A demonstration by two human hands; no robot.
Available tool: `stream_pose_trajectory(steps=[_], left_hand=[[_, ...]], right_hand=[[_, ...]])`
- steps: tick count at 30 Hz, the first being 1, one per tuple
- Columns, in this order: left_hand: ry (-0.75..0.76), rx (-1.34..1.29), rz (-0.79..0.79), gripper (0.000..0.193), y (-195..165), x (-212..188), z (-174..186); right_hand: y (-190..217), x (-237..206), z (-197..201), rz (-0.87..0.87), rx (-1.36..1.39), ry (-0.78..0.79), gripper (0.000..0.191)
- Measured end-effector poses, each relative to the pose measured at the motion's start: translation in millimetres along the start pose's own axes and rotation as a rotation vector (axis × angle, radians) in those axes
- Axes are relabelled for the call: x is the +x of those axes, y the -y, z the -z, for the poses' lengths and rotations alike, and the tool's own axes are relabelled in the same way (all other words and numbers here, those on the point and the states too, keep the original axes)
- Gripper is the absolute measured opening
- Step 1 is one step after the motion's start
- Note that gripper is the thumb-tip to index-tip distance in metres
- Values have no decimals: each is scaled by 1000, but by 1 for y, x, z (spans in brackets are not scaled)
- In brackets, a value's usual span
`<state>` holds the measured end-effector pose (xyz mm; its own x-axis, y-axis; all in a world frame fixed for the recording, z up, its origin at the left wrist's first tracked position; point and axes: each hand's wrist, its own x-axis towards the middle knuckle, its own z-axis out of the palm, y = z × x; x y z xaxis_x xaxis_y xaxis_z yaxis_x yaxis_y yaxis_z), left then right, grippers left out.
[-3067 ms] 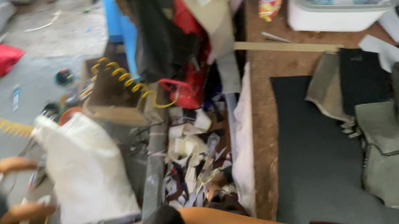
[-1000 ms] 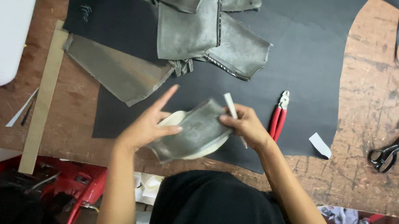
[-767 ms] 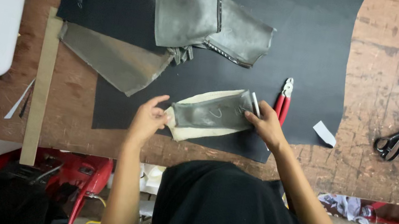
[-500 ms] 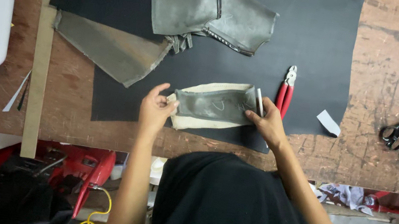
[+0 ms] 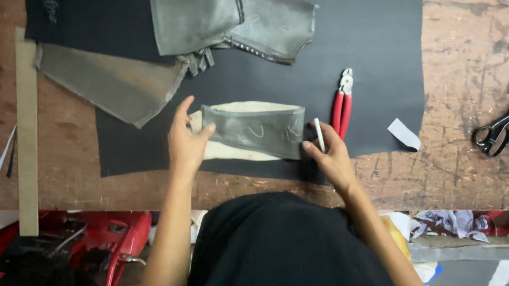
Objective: The person traces around old leather/vinyl pattern pieces laid on black material using a white chalk marker, then cuts the black material along the marked lines with scissors. They move finished cut pieces aside and stack them with other cut panels on the workbench.
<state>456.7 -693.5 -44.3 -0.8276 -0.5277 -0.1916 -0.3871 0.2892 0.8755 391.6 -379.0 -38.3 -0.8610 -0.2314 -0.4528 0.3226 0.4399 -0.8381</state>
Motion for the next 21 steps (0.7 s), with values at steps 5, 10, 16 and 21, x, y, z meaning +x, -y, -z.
stream_pose_trajectory(steps=[5,10,16,21], left_hand=[[88,-175,0,82,-9,-1,-3],[23,-31,53,75,-44,2,24],[358,286,-539,80,-99,2,56],[759,2,-197,39,-100,15,32]], right_hand=[[-1,9,-9,158,-82,21,50],[32,18,-4,48,144,102,34],[94,14,13,136,-202,432,11],[143,33,23,171,-173,199,20]])
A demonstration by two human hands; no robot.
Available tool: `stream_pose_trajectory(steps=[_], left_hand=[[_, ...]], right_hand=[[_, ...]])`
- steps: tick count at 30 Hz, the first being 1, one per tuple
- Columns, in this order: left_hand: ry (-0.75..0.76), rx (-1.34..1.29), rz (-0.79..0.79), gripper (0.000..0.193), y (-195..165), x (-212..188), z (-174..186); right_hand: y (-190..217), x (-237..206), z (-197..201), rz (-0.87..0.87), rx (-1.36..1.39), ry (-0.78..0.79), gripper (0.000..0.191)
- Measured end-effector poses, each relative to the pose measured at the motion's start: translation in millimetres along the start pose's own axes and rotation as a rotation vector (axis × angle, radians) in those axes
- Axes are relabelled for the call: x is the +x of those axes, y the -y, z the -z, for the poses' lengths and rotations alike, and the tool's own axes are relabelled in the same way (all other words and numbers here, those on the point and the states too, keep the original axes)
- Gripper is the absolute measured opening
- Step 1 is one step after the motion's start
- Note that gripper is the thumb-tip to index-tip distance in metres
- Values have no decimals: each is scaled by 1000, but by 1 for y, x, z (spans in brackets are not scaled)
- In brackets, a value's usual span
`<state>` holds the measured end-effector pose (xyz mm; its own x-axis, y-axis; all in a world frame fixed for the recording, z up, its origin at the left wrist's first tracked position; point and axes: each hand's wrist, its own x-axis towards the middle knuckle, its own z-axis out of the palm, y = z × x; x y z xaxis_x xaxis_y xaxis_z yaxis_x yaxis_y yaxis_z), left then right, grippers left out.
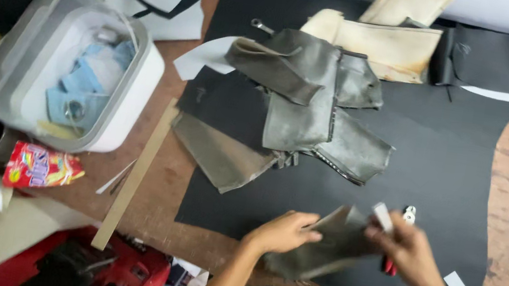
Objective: The person traces around old leather/vinyl pattern pieces laid on black material using a white chalk marker, then cuts the black material along the marked lines with scissors. They move finished cut pieces aside and stack them with other cut panels on the workbench.
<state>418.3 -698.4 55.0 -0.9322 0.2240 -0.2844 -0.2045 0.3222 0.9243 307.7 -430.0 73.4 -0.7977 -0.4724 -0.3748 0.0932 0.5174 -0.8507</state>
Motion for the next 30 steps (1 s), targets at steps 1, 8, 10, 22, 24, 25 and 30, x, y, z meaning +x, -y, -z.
stream_pose_trajectory(steps=[1,8,10,22,24,25,30], left_hand=[[31,-59,126,35,4,3,-3],[-352,-637,18,45,25,11,-13],[-337,-560,40,48,24,16,-21],[-180,-897,88,55,30,63,-117],[-153,-820,-30,57,37,80,-132],[-136,-787,-93,59,41,94,-141],[-443,-368,177,53,59,137,-183]], right_hand=[[5,4,3,9,-74,-100,21],[-13,13,-21,-289,372,-113,38],[-23,7,-34,-308,438,68,56],[-40,-31,7,-217,837,35,69],[-47,-43,25,-245,852,25,65],[-50,-50,32,-273,809,-24,62],[-79,-77,81,-105,544,-309,55]])
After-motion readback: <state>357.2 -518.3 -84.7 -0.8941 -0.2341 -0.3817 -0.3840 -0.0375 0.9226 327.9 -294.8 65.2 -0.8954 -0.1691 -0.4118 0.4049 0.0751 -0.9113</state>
